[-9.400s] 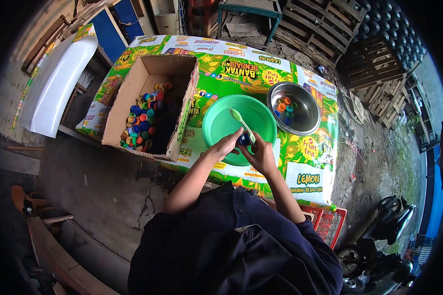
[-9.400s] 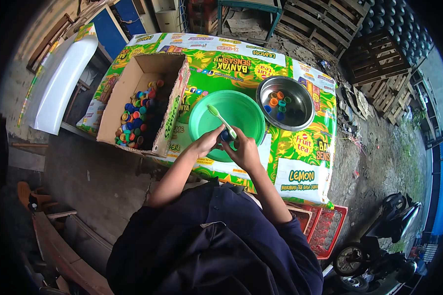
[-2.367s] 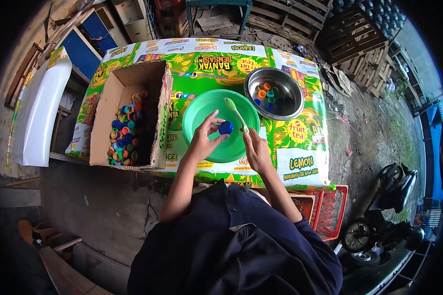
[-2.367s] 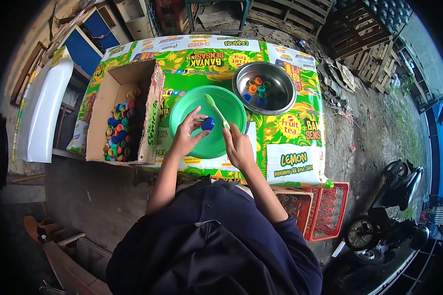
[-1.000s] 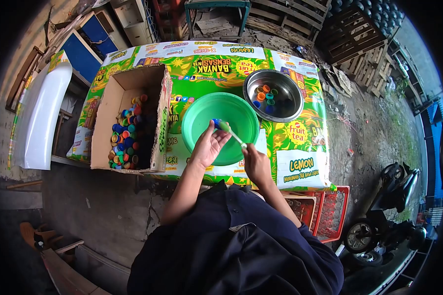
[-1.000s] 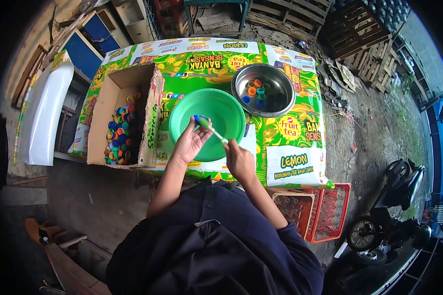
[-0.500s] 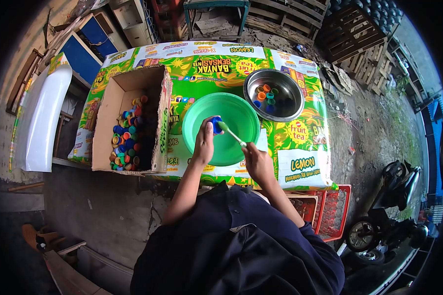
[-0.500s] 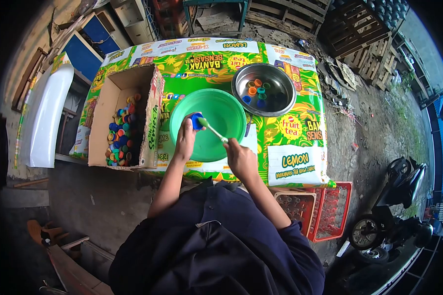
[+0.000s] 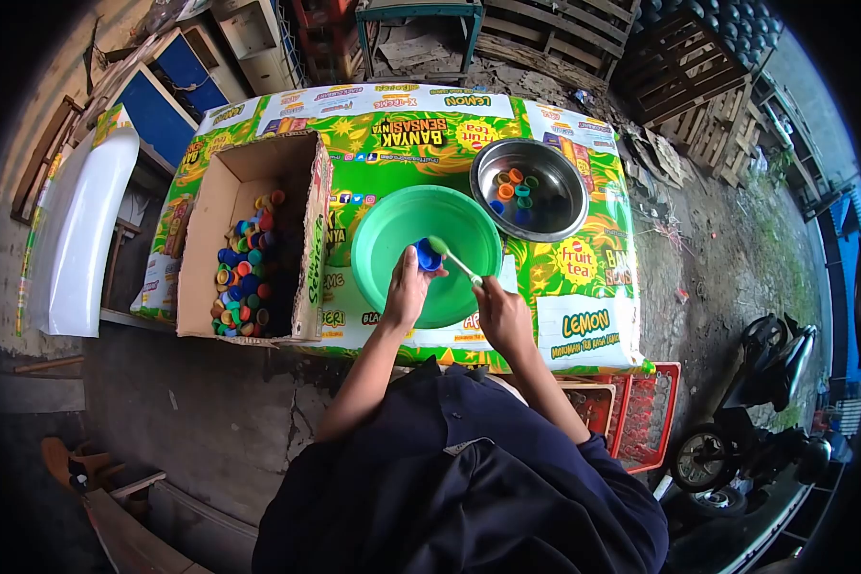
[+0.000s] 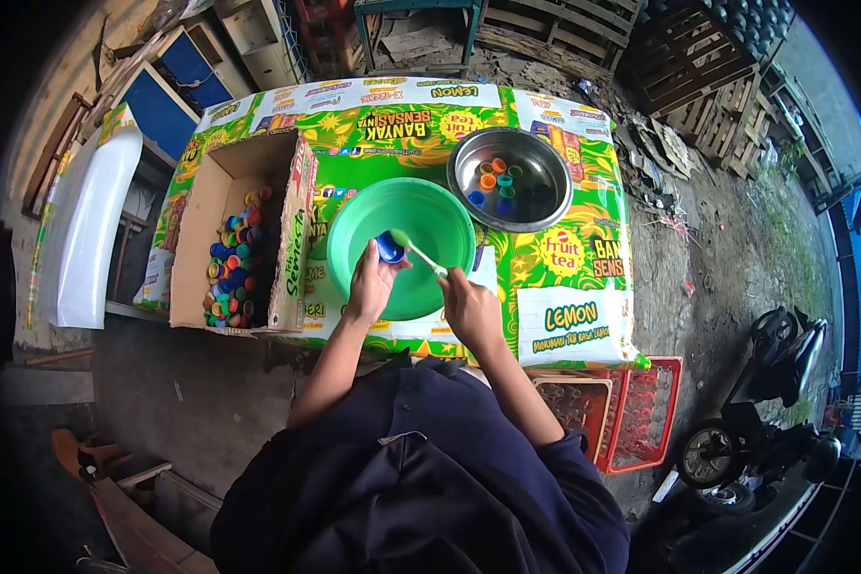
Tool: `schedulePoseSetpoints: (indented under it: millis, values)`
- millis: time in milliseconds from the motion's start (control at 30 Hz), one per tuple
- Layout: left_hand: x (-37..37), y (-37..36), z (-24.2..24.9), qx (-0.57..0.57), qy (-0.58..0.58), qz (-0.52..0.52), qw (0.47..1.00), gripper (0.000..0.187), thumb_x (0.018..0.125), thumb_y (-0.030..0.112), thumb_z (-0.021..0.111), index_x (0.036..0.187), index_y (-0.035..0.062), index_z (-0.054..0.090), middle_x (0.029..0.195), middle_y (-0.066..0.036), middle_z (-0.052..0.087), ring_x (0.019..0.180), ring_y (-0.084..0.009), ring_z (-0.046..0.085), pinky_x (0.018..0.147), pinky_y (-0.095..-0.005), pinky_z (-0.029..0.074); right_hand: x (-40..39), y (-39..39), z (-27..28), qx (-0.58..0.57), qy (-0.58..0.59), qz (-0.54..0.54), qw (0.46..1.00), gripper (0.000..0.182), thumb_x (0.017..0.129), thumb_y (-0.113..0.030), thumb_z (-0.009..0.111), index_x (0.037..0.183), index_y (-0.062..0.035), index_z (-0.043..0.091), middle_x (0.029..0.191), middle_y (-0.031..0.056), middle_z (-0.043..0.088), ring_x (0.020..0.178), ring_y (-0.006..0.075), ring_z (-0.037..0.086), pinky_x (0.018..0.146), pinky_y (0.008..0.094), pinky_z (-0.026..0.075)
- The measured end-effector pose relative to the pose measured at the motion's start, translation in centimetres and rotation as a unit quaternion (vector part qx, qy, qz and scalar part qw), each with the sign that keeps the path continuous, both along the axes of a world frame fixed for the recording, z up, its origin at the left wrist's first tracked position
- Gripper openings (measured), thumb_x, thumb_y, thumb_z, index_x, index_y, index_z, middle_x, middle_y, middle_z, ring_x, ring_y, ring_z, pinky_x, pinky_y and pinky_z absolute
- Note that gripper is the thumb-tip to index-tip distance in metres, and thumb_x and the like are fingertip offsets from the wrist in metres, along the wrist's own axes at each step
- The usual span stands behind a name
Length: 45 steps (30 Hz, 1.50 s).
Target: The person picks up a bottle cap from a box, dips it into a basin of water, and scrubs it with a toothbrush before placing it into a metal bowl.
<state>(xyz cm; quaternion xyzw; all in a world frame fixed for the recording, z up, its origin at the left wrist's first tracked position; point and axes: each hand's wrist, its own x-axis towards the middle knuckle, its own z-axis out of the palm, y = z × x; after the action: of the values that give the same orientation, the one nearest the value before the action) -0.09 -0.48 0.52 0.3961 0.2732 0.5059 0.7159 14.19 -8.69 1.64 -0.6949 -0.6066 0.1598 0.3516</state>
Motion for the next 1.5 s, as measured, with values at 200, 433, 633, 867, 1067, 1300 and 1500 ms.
schedulePoseSetpoints:
  millis: [200, 433, 633, 867, 1067, 1300, 1500]
  values:
    - [0.1, -0.1, 0.3, -0.062, -0.047, 0.018, 0.997, 0.047, 0.098, 0.036, 0.028, 0.115, -0.0030, 0.047, 0.099, -0.012, 0.056, 0.089, -0.0171, 0.054, 0.082, -0.0334, 0.045, -1.4, -0.1, 1.2, 0.061, -0.023, 0.066, 0.996, 0.019, 0.089, -0.021, 0.051, 0.083, -0.0040, 0.047, 0.055, 0.0190, 0.055, 0.050, 0.0397, 0.054, 0.043, 0.0467, 0.040]
    - [-1.7, 0.3, 1.7, -0.036, -0.024, 0.036, 0.998, 0.038, 0.098, 0.032, 0.032, 0.115, 0.0010, 0.047, 0.102, -0.009, 0.056, 0.091, -0.0151, 0.055, 0.078, -0.0316, 0.047, 0.0, 1.4, 2.7, 0.020, 0.089, -0.012, 0.996, 0.022, 0.087, -0.021, 0.054, 0.101, -0.0033, 0.053, 0.052, 0.0141, 0.053, 0.047, 0.0290, 0.056, 0.045, 0.0377, 0.041]
    - [-1.5, -1.1, -0.6, -0.018, -0.010, -0.088, 0.996, 0.034, 0.097, 0.028, 0.036, 0.121, 0.0054, 0.045, 0.113, -0.009, 0.054, 0.105, -0.0151, 0.052, 0.085, -0.0319, 0.044, -3.5, 2.3, 2.8, 0.106, 0.121, 0.099, 0.982, 0.023, 0.079, -0.006, 0.064, 0.100, -0.0014, 0.057, 0.053, 0.0116, 0.053, 0.042, 0.0168, 0.053, 0.041, 0.0288, 0.038]
    - [-10.6, 1.0, 4.0, 0.121, 0.167, -0.094, 0.974, 0.041, 0.096, 0.023, 0.039, 0.134, 0.0088, 0.031, 0.117, -0.012, 0.051, 0.098, -0.0159, 0.054, 0.078, -0.0275, 0.045, 3.4, 7.1, 1.6, 0.127, -0.084, -0.043, 0.987, 0.016, 0.083, -0.016, 0.060, 0.093, -0.0027, 0.059, 0.062, 0.0194, 0.057, 0.054, 0.0335, 0.059, 0.046, 0.0399, 0.041]
    - [-21.8, 7.2, 3.7, 0.189, 0.517, 0.118, 0.826, 0.016, 0.086, 0.008, 0.053, 0.101, 0.0052, 0.056, 0.092, -0.005, 0.061, 0.079, -0.0116, 0.058, 0.070, -0.0257, 0.047, 7.0, 8.4, 2.5, 0.164, -0.152, -0.112, 0.968, 0.038, 0.083, -0.022, 0.062, 0.115, -0.0045, 0.052, 0.052, 0.0109, 0.049, 0.043, 0.0258, 0.047, 0.045, 0.0385, 0.036]
    - [-22.5, 10.7, -1.3, 0.165, 0.778, -0.137, 0.591, 0.040, 0.070, -0.002, 0.052, 0.110, -0.0026, 0.054, 0.115, -0.024, 0.051, 0.113, -0.0353, 0.046, 0.095, -0.0378, 0.038, 2.9, 6.9, 0.8, 0.140, -0.101, -0.058, 0.983, 0.032, 0.081, -0.018, 0.062, 0.108, -0.0039, 0.056, 0.058, 0.0131, 0.055, 0.047, 0.0253, 0.054, 0.047, 0.0359, 0.040]
    - [-22.9, 11.6, -5.5, 0.174, 0.748, -0.122, 0.629, 0.041, 0.072, -0.005, 0.046, 0.112, -0.0044, 0.052, 0.117, -0.026, 0.050, 0.113, -0.0358, 0.045, 0.095, -0.0389, 0.039, 1.6, 4.9, 1.6, 0.057, -0.082, -0.068, 0.993, 0.031, 0.081, -0.016, 0.062, 0.109, -0.0040, 0.055, 0.050, 0.0101, 0.049, 0.040, 0.0233, 0.048, 0.044, 0.0357, 0.037]
